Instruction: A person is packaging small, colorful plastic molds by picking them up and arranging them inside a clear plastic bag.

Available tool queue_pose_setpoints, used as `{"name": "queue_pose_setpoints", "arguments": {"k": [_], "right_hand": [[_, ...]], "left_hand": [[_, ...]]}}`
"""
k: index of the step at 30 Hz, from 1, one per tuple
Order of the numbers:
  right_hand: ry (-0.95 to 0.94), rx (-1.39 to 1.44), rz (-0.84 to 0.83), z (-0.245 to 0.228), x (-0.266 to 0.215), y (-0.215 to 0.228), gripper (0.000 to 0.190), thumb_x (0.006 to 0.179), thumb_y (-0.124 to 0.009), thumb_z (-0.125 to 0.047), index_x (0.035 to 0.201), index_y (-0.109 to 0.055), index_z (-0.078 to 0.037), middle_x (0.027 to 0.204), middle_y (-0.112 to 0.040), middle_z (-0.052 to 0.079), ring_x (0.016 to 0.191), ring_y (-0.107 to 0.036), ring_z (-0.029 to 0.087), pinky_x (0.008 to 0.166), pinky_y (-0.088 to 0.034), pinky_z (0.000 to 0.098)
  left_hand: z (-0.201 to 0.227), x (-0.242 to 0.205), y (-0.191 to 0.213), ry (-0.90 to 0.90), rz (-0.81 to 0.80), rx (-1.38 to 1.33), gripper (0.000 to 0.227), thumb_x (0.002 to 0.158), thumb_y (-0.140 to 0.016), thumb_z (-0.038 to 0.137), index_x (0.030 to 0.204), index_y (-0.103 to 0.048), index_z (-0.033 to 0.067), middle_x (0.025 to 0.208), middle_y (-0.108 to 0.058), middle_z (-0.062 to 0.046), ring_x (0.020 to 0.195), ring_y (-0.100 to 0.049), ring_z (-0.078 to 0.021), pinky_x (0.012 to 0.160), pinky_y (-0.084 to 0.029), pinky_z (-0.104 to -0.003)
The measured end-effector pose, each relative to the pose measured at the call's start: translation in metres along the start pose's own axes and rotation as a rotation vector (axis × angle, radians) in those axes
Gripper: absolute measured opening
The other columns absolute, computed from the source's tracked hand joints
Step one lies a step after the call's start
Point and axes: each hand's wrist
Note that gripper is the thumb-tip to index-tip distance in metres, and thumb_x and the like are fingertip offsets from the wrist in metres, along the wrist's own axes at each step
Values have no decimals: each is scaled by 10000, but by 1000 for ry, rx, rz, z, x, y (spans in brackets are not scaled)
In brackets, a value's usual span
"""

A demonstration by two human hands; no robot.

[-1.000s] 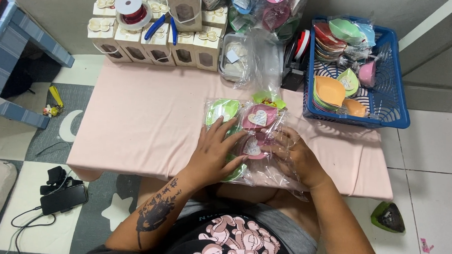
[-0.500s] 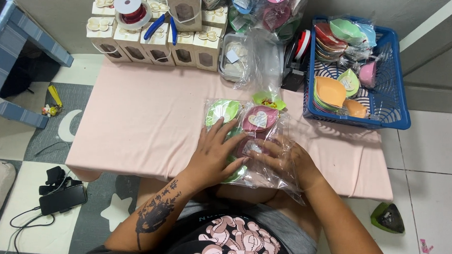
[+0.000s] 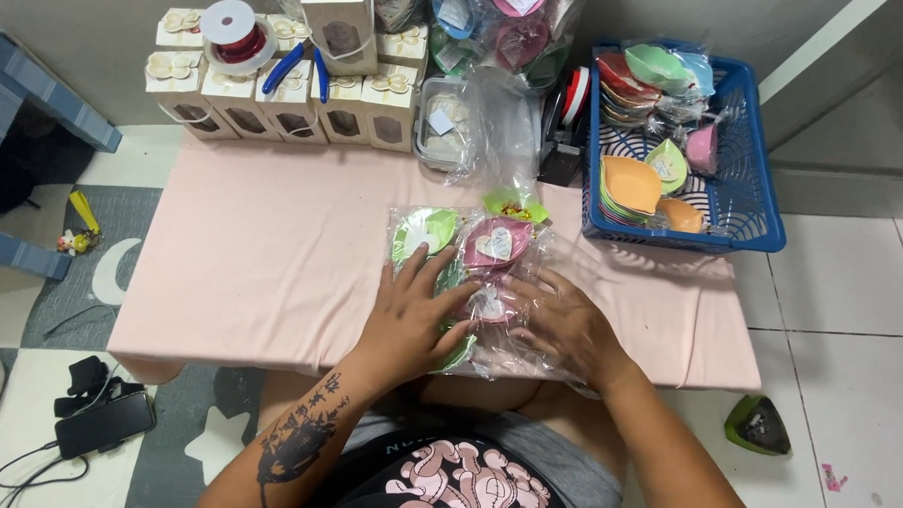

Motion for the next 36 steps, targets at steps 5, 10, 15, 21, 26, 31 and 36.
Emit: {"name": "queue_pose_setpoints", "arguments": {"k": [5, 10, 15, 21, 26, 31, 36], "right_hand": [[0, 189, 303, 6, -7, 34, 215, 943, -725, -205, 1092, -821, -82, 1127, -816, 90, 1086, -755, 361, 973, -613, 448], [-111, -6, 512, 103, -51, 62, 134, 931, -713, -87, 980, -837, -74, 970, -798, 73, 884, -754, 313, 848, -614, 417], [-451, -307, 405, 144, -15, 120, 215, 1051, -695, 5, 1236, -801, -28, 1141, -803, 118, 907, -740, 270, 821, -585, 405], [-1142, -105, -349, 182, 33, 132, 508, 946, -734, -387, 1441, -668, -292, 1532, -603, 56, 1287, -614, 321, 930, -512, 437], [-1202, -10, -495, 184, 51, 126, 381, 940, -732, -384, 1299, -769, -261, 1371, -730, 42, 1178, -678, 285, 914, -508, 392], [-1194, 23, -431, 182, 41, 134, 311, 1003, -670, -377, 1216, -770, -174, 1151, -774, 71, 971, -687, 283, 774, -479, 415], [-1150, -99, -274, 183, 17, 147, 289, 1045, -630, -365, 1232, -694, -155, 1287, -708, 127, 1080, -645, 361, 784, -469, 489]], "left_hand": [[4, 1, 9, 33, -45, -7, 457, 967, -681, 464, 1381, -678, 271, 1599, -437, -184, 1495, -327, -542, 1080, -296, -835], [5, 2, 13, 58, -71, -29, 463, 965, -689, 445, 1398, -671, 282, 1593, -434, -179, 1493, -316, -547, 1083, -270, -846], [-7, 2, 5, -17, -9, -71, 516, 951, -696, 457, 1440, -622, 311, 1655, -356, -134, 1554, -215, -452, 1151, -107, -821], [-7, 7, 13, -10, -10, -47, 519, 945, -707, 435, 1436, -613, 297, 1676, -333, -126, 1566, -207, -429, 1166, -104, -796], [-3, 11, 17, -6, -2, -63, 464, 959, -684, 425, 1391, -650, 261, 1652, -374, -135, 1556, -238, -427, 1167, -105, -805], [-5, 9, 13, -16, 2, -48, 468, 957, -688, 414, 1398, -641, 265, 1644, -389, -142, 1553, -252, -426, 1171, -112, -799], [-3, 9, 17, -5, 0, -58, 457, 967, -664, 426, 1390, -653, 252, 1643, -392, -136, 1555, -253, -425, 1174, -105, -800]]}}
Point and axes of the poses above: each hand's wrist, its own x-axis towards the middle knuckle, its own y-axis out of the back of the hand, z = x × y
